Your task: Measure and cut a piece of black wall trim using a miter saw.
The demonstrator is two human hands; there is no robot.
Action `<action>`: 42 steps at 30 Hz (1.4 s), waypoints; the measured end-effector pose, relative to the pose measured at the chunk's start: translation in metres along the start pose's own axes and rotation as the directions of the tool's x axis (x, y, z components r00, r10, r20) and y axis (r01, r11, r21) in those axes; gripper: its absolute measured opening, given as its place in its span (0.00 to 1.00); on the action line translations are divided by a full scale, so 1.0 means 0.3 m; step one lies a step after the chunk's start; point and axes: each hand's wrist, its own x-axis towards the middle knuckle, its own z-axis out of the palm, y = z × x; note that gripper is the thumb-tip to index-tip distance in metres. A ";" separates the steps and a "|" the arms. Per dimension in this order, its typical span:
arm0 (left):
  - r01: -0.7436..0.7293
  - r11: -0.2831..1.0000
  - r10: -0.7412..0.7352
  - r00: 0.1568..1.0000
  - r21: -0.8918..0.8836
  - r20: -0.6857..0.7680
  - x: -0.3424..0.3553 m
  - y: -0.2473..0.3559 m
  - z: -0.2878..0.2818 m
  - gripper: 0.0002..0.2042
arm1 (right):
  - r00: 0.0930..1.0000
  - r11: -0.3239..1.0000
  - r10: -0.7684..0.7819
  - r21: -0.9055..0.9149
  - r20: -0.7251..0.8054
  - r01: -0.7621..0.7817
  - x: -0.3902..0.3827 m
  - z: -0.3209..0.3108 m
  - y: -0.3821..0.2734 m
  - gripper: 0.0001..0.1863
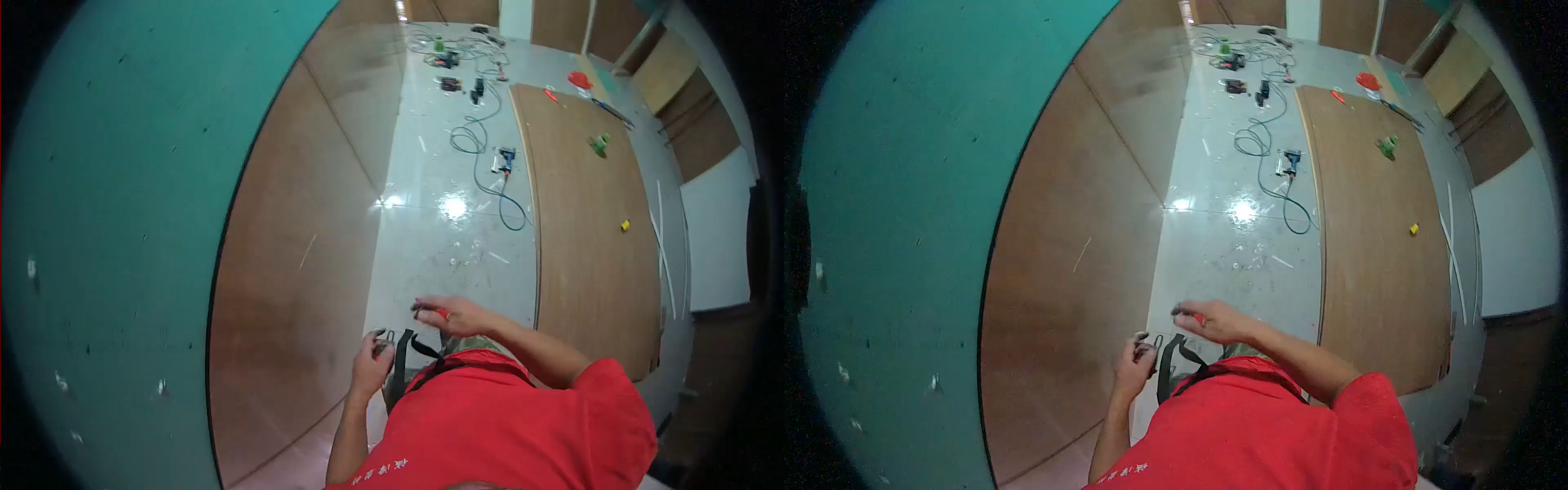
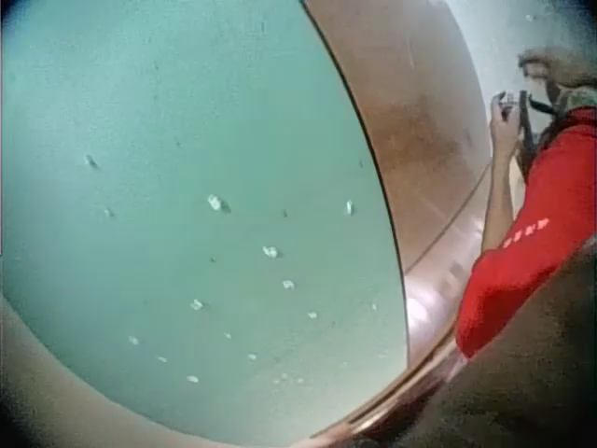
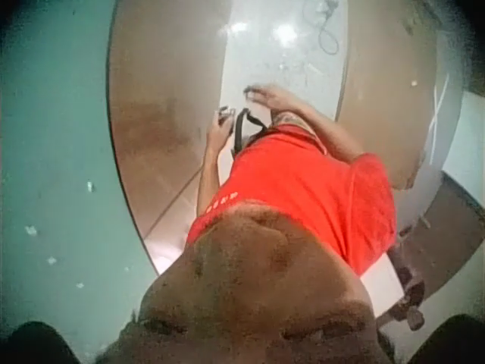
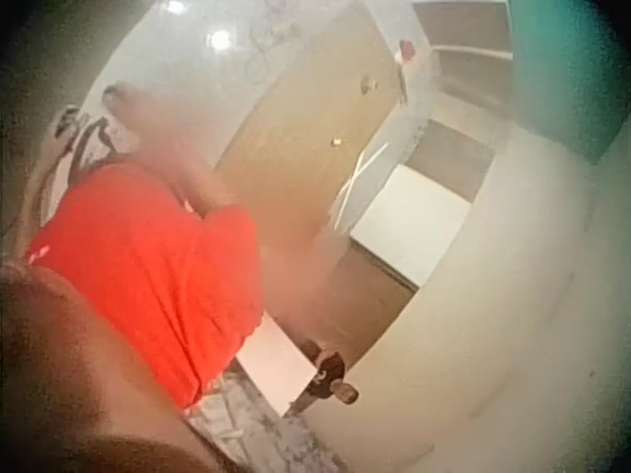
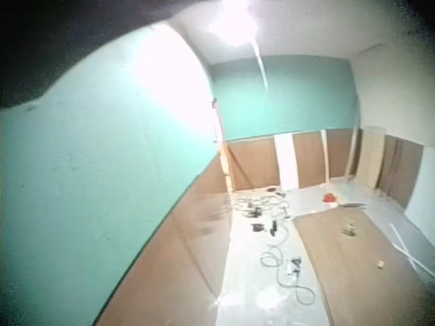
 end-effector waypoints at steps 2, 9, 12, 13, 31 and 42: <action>0.020 0.991 -0.021 1.000 -0.129 -0.007 0.107 0.044 -0.005 0.19 | 0.998 0.998 0.053 -0.036 -0.025 -0.054 0.027 -0.258 -0.053 0.22; 0.157 0.910 -0.193 0.980 -0.384 -0.057 0.586 0.156 -0.065 0.15 | 0.525 0.446 -0.817 0.314 -0.241 0.838 0.182 -0.824 -0.475 0.29; 0.235 0.864 -0.324 0.936 -0.445 -0.135 0.883 0.174 -0.086 0.16 | 0.386 0.366 -0.644 0.176 -0.661 0.914 0.273 -0.843 -0.545 0.06; 0.202 0.853 -0.237 0.972 -0.481 -0.012 1.034 0.012 -0.159 0.16 | 0.386 0.378 -0.628 0.168 -0.676 0.910 0.306 -0.885 -0.538 0.07; 0.282 0.854 -0.084 0.904 -0.437 0.418 2.748 1.330 0.248 0.16 | 0.665 0.445 -0.265 0.523 -0.699 0.727 1.229 -2.296 -0.206 0.33; 0.152 0.856 0.052 0.926 -0.494 0.375 3.239 1.974 0.363 0.18 | 0.861 0.104 -0.123 0.856 -0.494 0.506 1.884 -3.037 0.157 0.27</action>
